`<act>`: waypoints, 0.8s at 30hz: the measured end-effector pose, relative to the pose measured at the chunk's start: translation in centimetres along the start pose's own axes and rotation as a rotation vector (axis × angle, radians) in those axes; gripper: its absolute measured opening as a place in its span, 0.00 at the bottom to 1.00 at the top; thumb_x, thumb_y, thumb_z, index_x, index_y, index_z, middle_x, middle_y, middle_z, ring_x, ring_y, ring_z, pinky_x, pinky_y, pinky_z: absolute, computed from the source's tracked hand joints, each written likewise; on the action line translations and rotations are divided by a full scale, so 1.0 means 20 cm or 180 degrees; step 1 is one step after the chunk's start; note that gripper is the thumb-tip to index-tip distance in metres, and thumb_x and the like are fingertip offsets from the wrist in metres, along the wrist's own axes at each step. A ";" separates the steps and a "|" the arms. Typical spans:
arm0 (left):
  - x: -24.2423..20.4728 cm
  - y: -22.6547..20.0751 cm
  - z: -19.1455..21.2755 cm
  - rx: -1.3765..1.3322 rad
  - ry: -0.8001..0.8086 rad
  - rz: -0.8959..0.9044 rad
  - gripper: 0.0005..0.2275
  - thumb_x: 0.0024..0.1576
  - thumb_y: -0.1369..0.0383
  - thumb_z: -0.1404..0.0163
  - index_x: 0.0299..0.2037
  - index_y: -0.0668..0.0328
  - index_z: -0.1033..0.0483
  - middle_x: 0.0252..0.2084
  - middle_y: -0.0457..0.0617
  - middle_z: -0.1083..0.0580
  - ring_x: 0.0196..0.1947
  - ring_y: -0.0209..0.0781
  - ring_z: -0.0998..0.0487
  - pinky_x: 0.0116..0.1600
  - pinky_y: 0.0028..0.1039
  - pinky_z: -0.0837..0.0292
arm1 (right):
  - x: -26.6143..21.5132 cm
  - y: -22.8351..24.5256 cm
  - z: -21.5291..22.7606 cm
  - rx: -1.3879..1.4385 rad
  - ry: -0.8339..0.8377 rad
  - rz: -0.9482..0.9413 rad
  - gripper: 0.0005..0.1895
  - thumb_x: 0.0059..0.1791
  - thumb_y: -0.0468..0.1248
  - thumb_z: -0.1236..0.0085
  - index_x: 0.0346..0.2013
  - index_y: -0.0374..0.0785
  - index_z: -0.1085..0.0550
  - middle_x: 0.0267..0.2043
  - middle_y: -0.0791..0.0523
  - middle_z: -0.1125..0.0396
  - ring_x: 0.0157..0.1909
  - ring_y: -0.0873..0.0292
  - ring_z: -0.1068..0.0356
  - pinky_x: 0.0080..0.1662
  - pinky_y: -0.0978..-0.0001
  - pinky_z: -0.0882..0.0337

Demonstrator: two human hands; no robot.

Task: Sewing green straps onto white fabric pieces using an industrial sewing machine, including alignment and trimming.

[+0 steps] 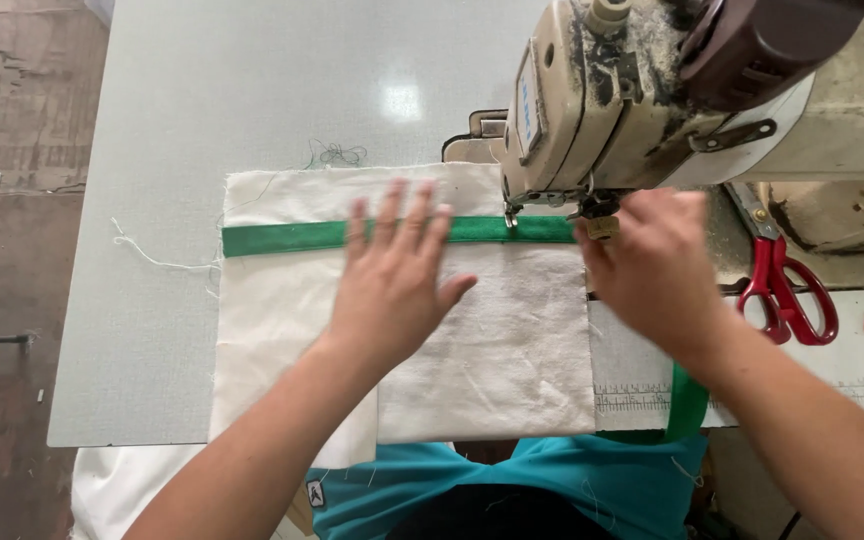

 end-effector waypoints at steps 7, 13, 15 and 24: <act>0.07 -0.14 -0.12 -0.0460 -0.1219 -0.1370 0.27 0.60 0.54 0.43 0.66 0.57 0.30 0.65 0.51 0.28 0.70 0.54 0.30 0.72 0.55 0.38 | -0.08 -0.04 -0.25 0.0686 -0.0556 0.0616 0.14 0.54 0.38 0.42 0.53 0.56 0.20 0.55 0.65 0.25 0.58 0.57 0.27 0.54 0.62 0.35; 0.06 -0.14 -0.09 -0.0509 -0.1157 -0.1328 0.25 0.60 0.53 0.46 0.65 0.56 0.27 0.66 0.50 0.29 0.71 0.53 0.32 0.72 0.56 0.40 | -0.03 0.02 -0.17 0.0851 -0.0473 0.0757 0.17 0.55 0.37 0.46 0.58 0.57 0.21 0.59 0.61 0.28 0.62 0.52 0.30 0.55 0.59 0.37; 0.06 -0.13 -0.09 -0.0503 -0.1126 -0.1335 0.25 0.60 0.53 0.46 0.66 0.54 0.28 0.68 0.49 0.29 0.72 0.53 0.32 0.73 0.56 0.41 | -0.02 0.02 -0.17 0.0840 -0.0441 0.0754 0.18 0.56 0.38 0.47 0.59 0.57 0.22 0.59 0.61 0.28 0.62 0.52 0.30 0.56 0.58 0.37; 0.06 -0.14 -0.02 -0.0760 -0.0721 -0.1450 0.22 0.68 0.56 0.55 0.67 0.61 0.29 0.71 0.51 0.30 0.73 0.57 0.35 0.75 0.58 0.47 | -0.31 -0.12 0.43 0.1179 -0.0325 -0.0450 0.11 0.58 0.33 0.35 0.55 0.43 0.18 0.53 0.58 0.23 0.46 0.61 0.28 0.46 0.70 0.28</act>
Point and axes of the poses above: each hand's wrist, its own x-axis towards the middle knuckle, its own z-axis out of the back of the hand, y = z × x, the point moved 4 cm from there along x, towards the middle knuckle
